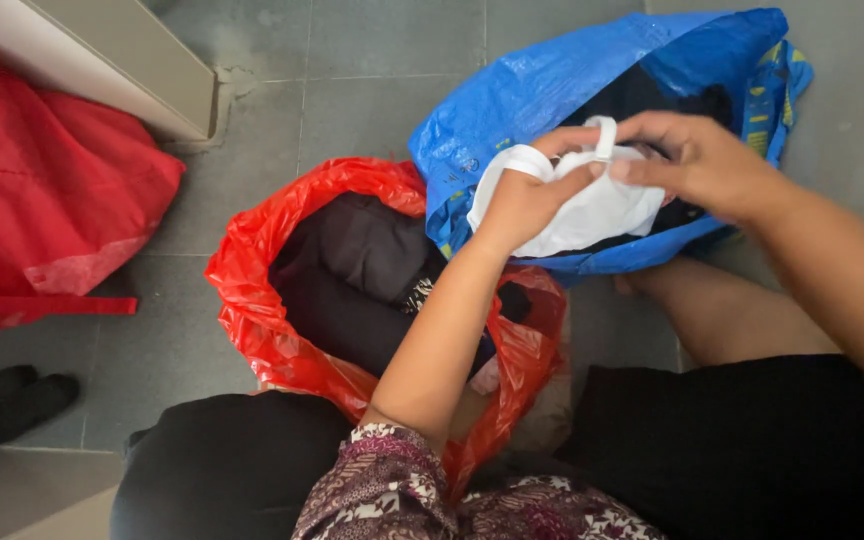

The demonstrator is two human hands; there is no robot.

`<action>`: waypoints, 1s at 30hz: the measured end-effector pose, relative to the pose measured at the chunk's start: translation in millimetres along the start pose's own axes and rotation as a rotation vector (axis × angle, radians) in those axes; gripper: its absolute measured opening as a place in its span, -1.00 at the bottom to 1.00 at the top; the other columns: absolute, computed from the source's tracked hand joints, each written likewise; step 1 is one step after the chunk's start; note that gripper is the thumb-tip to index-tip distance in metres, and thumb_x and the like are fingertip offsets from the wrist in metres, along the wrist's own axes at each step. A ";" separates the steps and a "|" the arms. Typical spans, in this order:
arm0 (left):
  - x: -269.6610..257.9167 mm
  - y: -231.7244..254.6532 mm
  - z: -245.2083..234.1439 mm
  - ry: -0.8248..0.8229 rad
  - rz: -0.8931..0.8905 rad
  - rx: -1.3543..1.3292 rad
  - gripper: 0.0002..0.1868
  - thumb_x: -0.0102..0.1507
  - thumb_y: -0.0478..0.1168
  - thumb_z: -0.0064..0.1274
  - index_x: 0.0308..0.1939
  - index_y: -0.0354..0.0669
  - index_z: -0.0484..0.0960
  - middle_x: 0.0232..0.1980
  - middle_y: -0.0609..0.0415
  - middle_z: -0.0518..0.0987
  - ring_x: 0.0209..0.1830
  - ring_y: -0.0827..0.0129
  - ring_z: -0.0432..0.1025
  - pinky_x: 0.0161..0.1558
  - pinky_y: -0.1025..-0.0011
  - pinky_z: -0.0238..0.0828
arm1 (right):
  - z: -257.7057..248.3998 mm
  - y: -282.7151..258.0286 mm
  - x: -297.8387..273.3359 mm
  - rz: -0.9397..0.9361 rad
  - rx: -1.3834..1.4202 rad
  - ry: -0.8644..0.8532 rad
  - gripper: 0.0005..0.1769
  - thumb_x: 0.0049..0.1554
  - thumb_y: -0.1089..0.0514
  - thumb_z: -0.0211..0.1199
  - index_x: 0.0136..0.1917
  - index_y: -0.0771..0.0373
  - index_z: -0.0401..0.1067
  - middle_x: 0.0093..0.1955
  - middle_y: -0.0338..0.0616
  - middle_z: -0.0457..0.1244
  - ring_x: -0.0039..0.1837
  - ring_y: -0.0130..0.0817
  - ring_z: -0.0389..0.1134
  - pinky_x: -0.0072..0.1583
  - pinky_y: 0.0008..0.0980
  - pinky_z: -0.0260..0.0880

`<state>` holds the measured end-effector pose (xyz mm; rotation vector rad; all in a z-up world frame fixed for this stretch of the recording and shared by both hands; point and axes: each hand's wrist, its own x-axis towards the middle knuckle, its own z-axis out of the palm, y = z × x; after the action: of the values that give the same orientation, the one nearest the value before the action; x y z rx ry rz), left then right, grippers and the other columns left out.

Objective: Sorting laundry by moving individual clothing items from a blue bag into a red bag and a separate pile.

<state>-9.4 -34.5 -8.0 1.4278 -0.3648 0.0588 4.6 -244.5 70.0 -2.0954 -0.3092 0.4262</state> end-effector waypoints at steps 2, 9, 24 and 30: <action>-2.7 -4.8 6.2 -0.031 0.043 0.015 -0.67 0.29 -0.30 0.15 0.13 -0.22 0.61 0.16 0.00 0.64 0.17 0.28 0.53 0.26 0.39 0.44 | 9.7 -1.0 -2.0 0.097 0.127 -0.071 -0.65 0.19 0.11 0.27 0.22 0.26 0.49 0.00 -0.10 0.35 -0.07 -0.39 0.27 -0.06 -0.45 0.22; -2.9 15.1 5.5 0.025 0.065 0.202 -0.81 0.24 -0.14 0.16 -0.17 -0.08 0.52 -0.28 0.22 0.50 -0.32 0.50 0.39 -0.22 0.56 0.33 | 16.0 0.6 -1.3 0.081 0.139 0.093 -0.83 0.29 0.20 0.24 0.15 0.23 0.51 -0.06 -0.13 0.36 -0.11 -0.45 0.32 -0.11 -0.52 0.29; 0.4 0.0 -2.7 -0.052 -0.022 -0.109 -0.87 0.33 -0.31 0.08 -0.05 -0.18 0.53 -0.13 0.12 0.58 -0.11 0.47 0.48 0.00 0.54 0.42 | 16.4 22.0 11.4 0.359 0.153 0.050 -0.46 0.22 -0.04 0.21 0.22 0.49 0.50 0.07 0.18 0.38 0.06 -0.13 0.38 0.05 -0.32 0.31; -1.3 -6.1 -9.2 -0.119 -0.112 0.239 -0.90 0.21 -0.33 0.12 -0.21 -0.10 0.65 -0.28 0.19 0.63 -0.26 0.47 0.52 -0.11 0.51 0.46 | 14.6 17.5 2.5 0.083 0.179 0.136 -0.89 0.28 0.18 0.33 0.01 0.23 0.45 -0.18 -0.17 0.30 -0.25 -0.52 0.26 -0.26 -0.60 0.24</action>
<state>-7.1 -26.2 -15.1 1.6902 -0.3843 -0.0759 1.7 -241.6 47.5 -1.9554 -0.1009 0.3448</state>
